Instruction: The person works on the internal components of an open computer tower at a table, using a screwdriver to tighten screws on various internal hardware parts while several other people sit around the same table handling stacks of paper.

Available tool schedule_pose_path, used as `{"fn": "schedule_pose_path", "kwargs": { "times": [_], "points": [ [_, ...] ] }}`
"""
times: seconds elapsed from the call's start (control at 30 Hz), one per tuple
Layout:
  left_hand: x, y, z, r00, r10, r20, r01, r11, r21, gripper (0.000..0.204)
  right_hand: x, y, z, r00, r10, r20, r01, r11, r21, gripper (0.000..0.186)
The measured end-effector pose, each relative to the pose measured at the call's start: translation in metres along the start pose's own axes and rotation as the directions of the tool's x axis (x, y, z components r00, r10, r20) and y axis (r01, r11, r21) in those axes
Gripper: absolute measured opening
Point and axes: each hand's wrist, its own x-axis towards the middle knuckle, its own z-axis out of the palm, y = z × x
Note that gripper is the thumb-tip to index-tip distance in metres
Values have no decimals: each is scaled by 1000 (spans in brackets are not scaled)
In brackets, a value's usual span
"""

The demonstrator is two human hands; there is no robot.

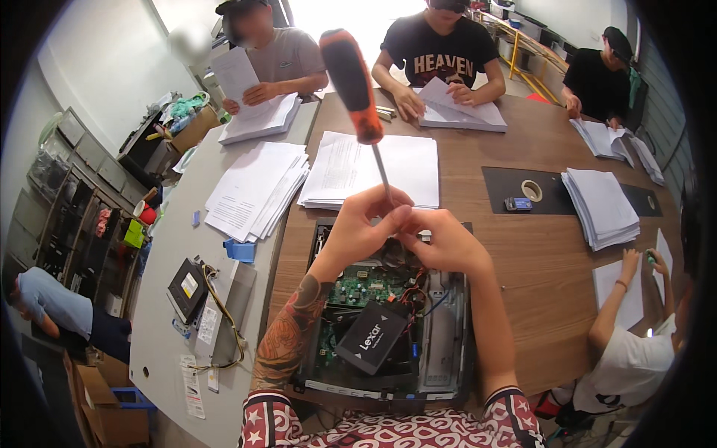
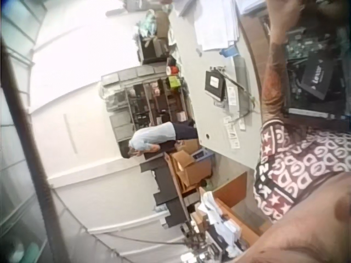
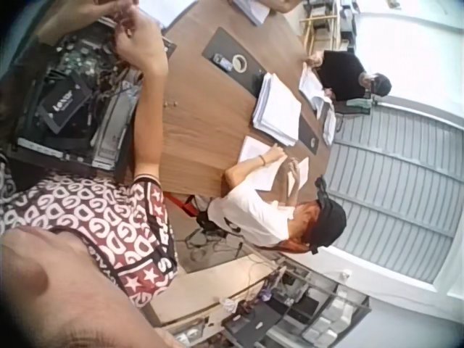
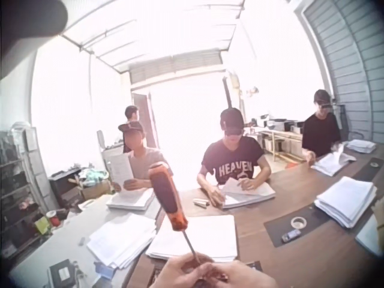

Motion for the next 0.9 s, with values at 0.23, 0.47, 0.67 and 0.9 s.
{"fn": "schedule_pose_path", "kwargs": {
  "times": [0.23, 0.47, 0.67, 0.9],
  "points": [
    [-3, 2, 8, 1000, 12, -24, -12, 1000, -5, 25, 1, 8, -3, 999, -31, -31, 35, 993, 115, 23],
    [-1, 7, 12, 976, 188, -108, -147, 939, 311, 28, 1, 11, -3, 1000, 0, -13, 2, 984, 177, 21],
    [-3, 8, 9, 973, 206, -105, -158, 924, 348, 31, 1, 7, -3, 997, 5, -74, 8, 984, 180, 15],
    [-7, 19, 21, 857, 451, -251, -333, 855, 398, 71, 0, 2, -8, 993, 19, -113, -9, 995, 96, 15]
  ]
}}
